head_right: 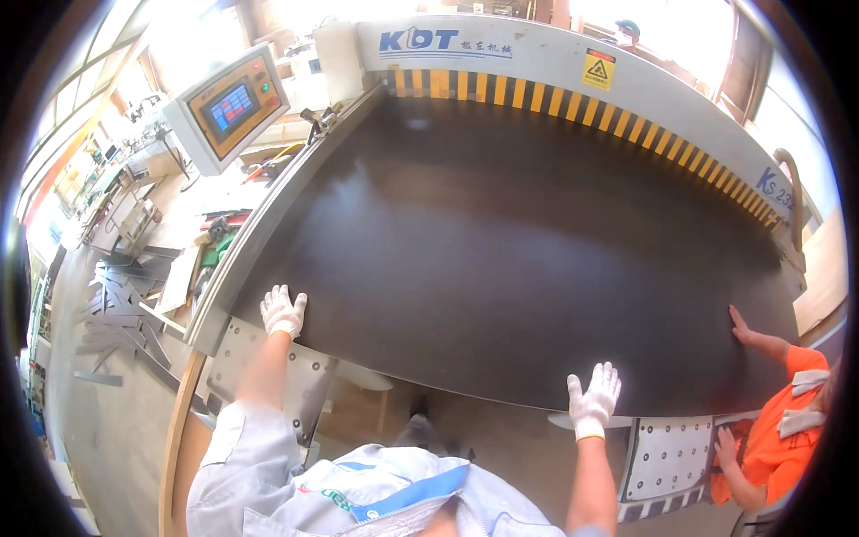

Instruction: The person feeds a large wooden panel into a cutting machine, removes a cut piece, and turns and reloads the panel into the machine with another worker.

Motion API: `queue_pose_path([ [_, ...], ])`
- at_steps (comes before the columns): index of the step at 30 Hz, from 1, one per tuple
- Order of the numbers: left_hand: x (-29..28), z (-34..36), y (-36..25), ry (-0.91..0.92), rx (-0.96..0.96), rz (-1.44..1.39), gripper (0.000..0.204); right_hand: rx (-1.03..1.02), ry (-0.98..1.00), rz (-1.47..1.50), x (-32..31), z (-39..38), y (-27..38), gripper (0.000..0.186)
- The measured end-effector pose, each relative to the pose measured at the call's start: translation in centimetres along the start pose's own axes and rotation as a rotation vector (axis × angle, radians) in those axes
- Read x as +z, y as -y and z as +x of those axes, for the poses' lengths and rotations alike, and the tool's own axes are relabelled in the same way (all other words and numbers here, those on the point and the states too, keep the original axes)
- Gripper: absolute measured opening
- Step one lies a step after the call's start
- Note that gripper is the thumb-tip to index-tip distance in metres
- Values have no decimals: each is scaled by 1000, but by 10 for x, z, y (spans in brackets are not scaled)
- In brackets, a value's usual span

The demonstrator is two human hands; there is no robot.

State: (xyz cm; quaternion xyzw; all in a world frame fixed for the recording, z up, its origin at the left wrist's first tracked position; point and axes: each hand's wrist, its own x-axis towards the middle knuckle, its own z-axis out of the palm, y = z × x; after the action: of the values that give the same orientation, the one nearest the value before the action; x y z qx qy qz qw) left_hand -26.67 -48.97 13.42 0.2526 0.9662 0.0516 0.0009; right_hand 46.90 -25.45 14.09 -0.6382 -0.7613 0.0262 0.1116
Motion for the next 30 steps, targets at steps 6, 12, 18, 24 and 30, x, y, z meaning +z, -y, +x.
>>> queue_pose_path([
  [6, 4, 3, 6, -63, 16, 2, 88, 14, -35, 8, 9, 3, -2, 91],
  [12, 4, 7, -1, -71, 7, 25, 85, 2, -86, 19, 17, 8, -7, 90],
  [18, 8, 6, 1, -106, 1, 20, 81, 7, -87, 25, 16, 6, -5, 89],
  [24, 5, 2, -5, -75, -10, -8, 80, 17, -86, 6, 17, 4, -10, 90],
  [30, 5, 2, -2, -77, -20, -3, 80, 15, -68, 11, 16, 3, -9, 91],
])
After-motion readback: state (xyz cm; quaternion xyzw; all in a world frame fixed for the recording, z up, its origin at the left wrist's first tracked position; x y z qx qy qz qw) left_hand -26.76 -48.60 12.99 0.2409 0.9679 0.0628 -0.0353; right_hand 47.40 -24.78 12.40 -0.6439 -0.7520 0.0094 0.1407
